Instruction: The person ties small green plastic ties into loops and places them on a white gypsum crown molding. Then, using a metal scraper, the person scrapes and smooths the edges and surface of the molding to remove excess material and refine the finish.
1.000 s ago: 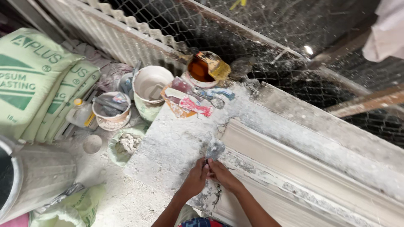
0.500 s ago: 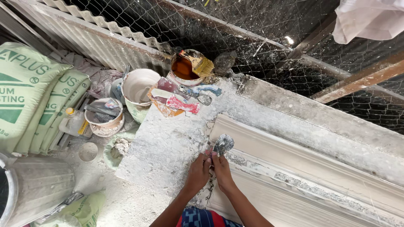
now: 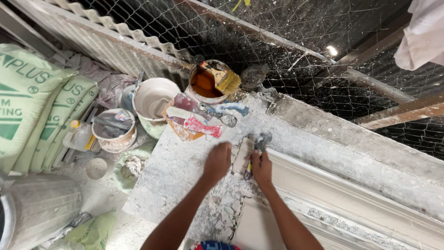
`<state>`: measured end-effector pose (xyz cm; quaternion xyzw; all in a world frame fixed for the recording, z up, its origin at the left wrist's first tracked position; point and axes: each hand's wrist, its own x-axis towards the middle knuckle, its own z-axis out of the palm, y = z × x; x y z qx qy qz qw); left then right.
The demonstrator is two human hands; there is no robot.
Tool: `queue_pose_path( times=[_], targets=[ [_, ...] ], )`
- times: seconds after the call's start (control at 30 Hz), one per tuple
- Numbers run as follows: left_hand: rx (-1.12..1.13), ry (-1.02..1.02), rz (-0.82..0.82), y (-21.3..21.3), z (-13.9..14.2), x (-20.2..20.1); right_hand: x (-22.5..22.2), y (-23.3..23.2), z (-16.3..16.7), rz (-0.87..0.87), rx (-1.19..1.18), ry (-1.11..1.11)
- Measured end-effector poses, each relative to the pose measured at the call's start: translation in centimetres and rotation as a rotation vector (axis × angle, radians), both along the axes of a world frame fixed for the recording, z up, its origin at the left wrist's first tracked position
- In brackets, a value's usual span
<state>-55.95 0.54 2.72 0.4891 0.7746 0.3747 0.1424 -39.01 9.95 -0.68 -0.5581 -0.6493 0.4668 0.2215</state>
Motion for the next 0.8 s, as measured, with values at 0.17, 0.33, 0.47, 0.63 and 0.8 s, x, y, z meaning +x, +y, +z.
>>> queue_pose_path(
  times=[0.17,0.33,0.47,0.63,0.8],
  targets=[
    [-0.016,0.481,0.027,10.0,-1.7,-6.8,1.0,3.6,-1.3,0.017,0.404,-0.085],
    [-0.061,0.789,-0.063,15.1,-4.1,-9.2,1.6,2.4,-2.3,0.020,0.409,-0.027],
    [-0.101,0.878,-0.165,15.5,-3.7,-8.0,2.0,2.0,-2.3,0.021,0.398,-0.015],
    [-0.029,0.213,-0.001,13.0,0.5,-9.0,1.9,2.1,-2.8,0.039,0.474,-0.013],
    [0.184,0.175,0.079,3.8,2.5,-12.5,1.7,2.2,-3.3,0.069,0.546,-0.010]
  ],
)
